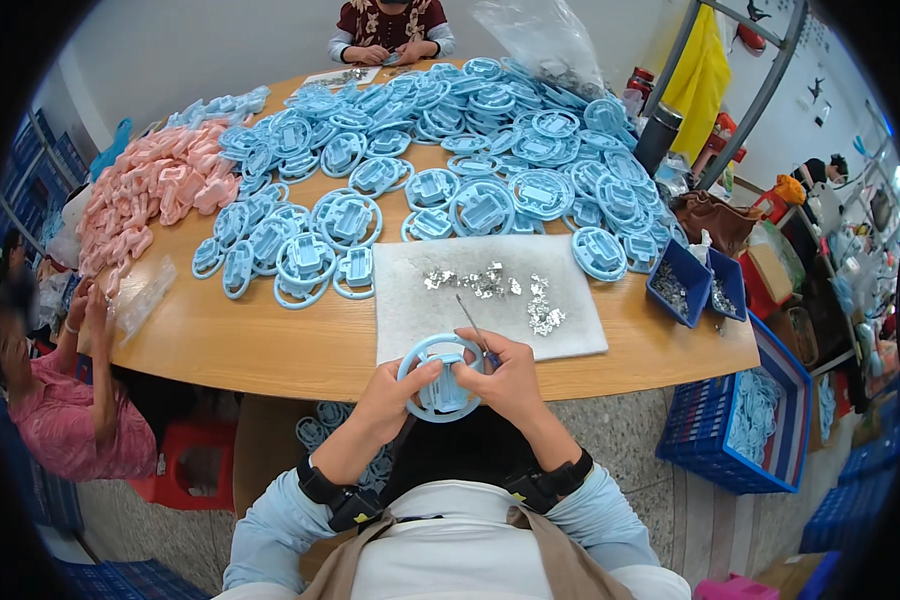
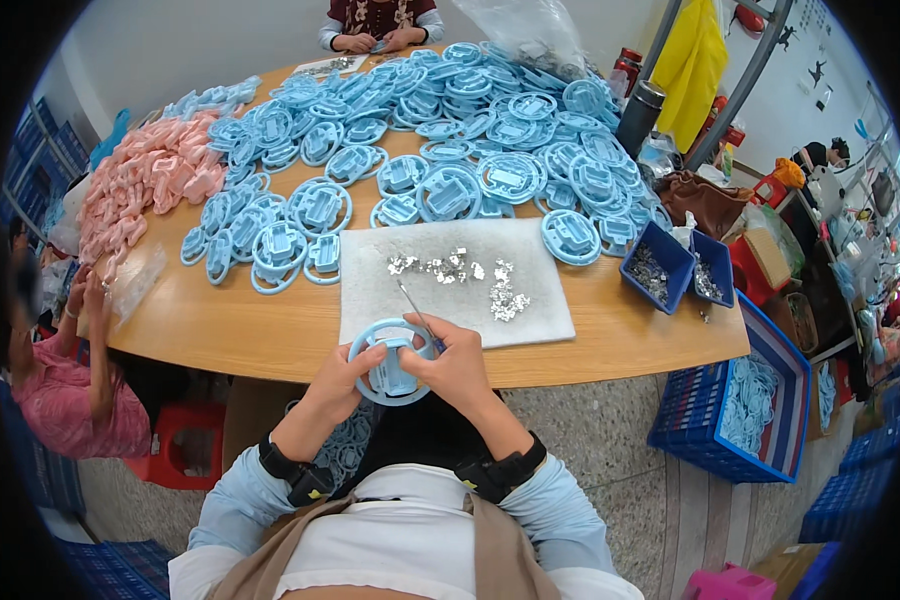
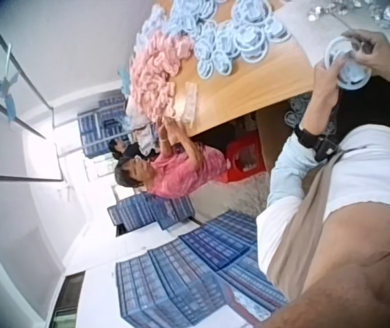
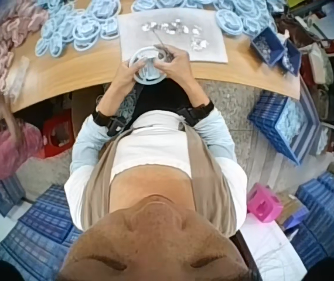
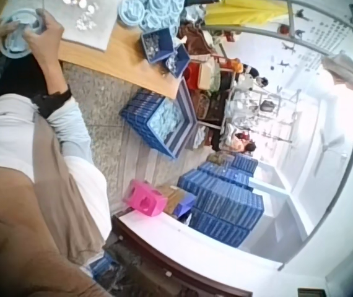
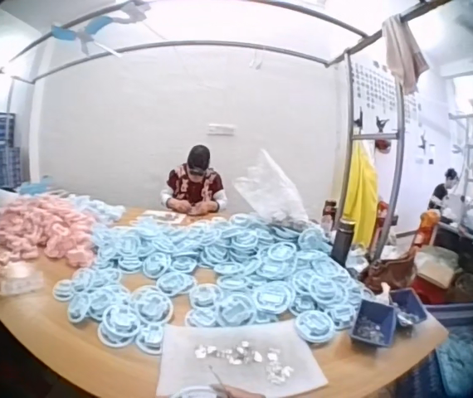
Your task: Manually assembling plastic components by inserting metal clips into plastic housings.
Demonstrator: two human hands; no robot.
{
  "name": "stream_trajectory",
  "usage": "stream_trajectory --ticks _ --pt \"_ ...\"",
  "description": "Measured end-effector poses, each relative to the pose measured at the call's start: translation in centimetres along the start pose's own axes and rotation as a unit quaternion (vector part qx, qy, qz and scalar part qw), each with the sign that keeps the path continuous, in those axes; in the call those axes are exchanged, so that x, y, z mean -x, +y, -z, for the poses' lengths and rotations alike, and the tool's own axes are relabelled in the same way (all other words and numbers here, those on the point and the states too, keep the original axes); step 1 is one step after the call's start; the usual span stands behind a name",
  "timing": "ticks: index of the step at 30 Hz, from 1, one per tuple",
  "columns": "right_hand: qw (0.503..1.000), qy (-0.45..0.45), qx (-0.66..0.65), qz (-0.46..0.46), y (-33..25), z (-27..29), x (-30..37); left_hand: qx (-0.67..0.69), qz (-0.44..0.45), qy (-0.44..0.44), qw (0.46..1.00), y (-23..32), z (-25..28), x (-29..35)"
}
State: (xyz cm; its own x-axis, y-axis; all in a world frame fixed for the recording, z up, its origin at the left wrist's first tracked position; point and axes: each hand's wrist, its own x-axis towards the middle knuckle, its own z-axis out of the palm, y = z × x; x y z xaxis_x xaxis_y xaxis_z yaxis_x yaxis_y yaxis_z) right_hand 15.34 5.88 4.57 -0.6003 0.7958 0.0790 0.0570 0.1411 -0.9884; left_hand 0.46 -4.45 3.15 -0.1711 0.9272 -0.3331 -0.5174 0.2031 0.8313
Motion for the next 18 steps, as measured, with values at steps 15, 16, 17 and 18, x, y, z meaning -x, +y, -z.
stream_trajectory --ticks 15,16,17,18 --pt "0.974 0.11 0.187 0.063 4.4 6.8 -5.6 0.051 -0.028 0.035 0.998 1.2 1.6 -2.0" --pt "0.967 0.124 0.22 0.034 4.7 7.8 -6.2 0.126 -0.053 0.094 0.986 0.9 1.2 -2.0" --pt "0.957 0.131 0.256 0.046 5.0 8.3 -6.7 0.185 -0.062 0.115 0.974 -0.1 1.6 -2.3" --pt "0.945 0.137 0.291 0.058 5.2 8.7 -7.0 0.207 -0.059 0.121 0.969 -0.5 1.4 -2.3"
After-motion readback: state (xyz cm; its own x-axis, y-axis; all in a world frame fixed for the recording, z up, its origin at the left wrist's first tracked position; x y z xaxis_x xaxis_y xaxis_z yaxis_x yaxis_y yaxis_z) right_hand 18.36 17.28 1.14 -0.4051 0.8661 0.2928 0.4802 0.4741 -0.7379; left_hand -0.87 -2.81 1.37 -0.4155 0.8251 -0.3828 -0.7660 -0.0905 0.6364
